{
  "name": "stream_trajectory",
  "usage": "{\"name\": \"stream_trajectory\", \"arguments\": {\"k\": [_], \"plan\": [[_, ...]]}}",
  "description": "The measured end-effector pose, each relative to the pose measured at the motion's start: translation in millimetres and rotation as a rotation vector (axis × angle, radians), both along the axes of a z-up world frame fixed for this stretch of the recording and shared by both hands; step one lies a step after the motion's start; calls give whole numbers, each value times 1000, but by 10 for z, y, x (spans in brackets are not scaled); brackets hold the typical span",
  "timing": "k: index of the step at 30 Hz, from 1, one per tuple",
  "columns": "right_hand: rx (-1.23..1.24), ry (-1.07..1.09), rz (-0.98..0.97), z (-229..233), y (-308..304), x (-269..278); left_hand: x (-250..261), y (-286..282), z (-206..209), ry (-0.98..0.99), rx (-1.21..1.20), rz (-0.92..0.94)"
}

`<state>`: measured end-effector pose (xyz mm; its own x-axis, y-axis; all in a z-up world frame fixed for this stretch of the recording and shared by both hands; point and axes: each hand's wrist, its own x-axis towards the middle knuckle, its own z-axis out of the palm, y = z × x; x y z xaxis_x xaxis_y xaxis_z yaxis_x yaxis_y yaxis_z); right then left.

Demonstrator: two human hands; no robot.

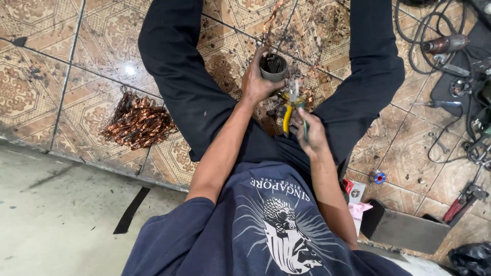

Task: The person sits on the floor and uses pliers to strip the insulation from copper wires inside a metal can. The stripped copper pieces are placed into a pile on the floor next to the can.

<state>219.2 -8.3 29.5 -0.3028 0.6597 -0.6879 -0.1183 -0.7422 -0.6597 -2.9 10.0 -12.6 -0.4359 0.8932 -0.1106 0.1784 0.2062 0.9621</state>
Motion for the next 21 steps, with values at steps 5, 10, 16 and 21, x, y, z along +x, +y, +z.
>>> {"name": "stream_trajectory", "arguments": {"k": [5,10,16,21], "plan": [[25,7,84,-48,24,-59,-11,4,-62,36,7,-17],[93,-55,93,-163,78,-66,41,43,-237,72,5,18],[102,-125,37,-50,76,-124,49,115,-314,205,-236,53],[176,-45,63,535,16,-360,39,55,-37,-95,-163,170]]}}
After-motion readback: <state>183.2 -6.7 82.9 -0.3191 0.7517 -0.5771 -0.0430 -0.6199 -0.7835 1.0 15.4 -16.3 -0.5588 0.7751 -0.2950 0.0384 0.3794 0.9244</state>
